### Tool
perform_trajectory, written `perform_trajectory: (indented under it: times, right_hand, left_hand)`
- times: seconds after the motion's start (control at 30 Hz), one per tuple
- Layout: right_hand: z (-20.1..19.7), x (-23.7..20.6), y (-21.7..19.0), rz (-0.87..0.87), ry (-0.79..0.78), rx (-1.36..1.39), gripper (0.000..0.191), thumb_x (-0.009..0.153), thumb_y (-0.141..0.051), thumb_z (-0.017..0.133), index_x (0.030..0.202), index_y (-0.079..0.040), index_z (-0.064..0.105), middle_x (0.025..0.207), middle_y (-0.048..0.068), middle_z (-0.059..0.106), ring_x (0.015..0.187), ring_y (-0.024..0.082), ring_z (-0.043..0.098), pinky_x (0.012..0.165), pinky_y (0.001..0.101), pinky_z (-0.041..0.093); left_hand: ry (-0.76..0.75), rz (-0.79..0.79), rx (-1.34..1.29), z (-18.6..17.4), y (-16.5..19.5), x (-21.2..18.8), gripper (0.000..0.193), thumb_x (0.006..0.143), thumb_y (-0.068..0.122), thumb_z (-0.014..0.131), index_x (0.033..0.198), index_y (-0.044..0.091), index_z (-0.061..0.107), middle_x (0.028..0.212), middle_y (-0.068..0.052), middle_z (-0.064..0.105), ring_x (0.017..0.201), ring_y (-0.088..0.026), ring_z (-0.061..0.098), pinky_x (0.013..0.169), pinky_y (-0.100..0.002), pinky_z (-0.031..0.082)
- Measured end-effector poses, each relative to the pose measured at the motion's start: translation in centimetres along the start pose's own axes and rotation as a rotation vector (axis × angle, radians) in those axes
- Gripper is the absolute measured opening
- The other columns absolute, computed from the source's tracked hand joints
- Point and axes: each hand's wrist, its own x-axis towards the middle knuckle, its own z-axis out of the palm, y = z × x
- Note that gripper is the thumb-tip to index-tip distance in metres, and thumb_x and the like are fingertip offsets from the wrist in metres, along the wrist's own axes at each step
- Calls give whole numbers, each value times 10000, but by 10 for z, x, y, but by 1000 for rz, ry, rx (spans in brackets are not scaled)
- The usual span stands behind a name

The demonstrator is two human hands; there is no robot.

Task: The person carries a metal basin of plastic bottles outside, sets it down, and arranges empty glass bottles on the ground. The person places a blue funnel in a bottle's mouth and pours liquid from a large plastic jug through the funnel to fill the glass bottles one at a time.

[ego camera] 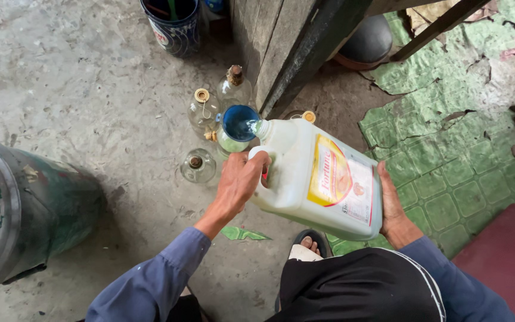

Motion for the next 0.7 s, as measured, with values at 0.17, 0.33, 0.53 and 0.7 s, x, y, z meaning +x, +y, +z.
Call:
perform_trajectory:
  times: [0.17, 0.33, 0.53, 0.7]
  right_hand:
    - [-1, 2, 1, -7, -4, 3, 910, 870, -706, 579, 1477, -35, 494, 1401, 158, 627, 1203, 267, 648, 1022, 440, 521]
    - [-2, 3, 2, -30, -15, -6, 892, 880, -694, 580, 1475, -35, 491, 1401, 158, 623, 1204, 264, 646, 1030, 432, 517]
    - [-3, 4, 1, -38, -23, -16, 895, 882, -689, 593, 1478, -30, 488, 1396, 157, 624, 1200, 259, 645, 1024, 427, 523]
    - [-1, 4, 0, -21, -11, -19, 915, 866, -704, 594, 1476, -30, 492, 1385, 160, 634, 1185, 261, 657, 1007, 426, 534]
  left_hand:
    - [0, -1, -1, 0, -2, 1, 393, 759, 368, 601, 685, -11, 669, 618, -112, 664, 586, -202, 579, 572, -368, 448]
    - [4, -7, 24, -1, -2, 1, 406, 754, 383, 601, 691, -11, 674, 616, -114, 668, 590, -215, 585, 579, -373, 454]
    - [2, -21, 38, -3, -1, 1, 419, 757, 385, 599, 683, -20, 675, 609, -114, 669, 585, -218, 580, 578, -374, 452]
    - [4, -20, -7, -3, -3, 1, 414, 756, 375, 611, 669, -26, 666, 606, -112, 656, 579, -213, 571, 568, -375, 445]
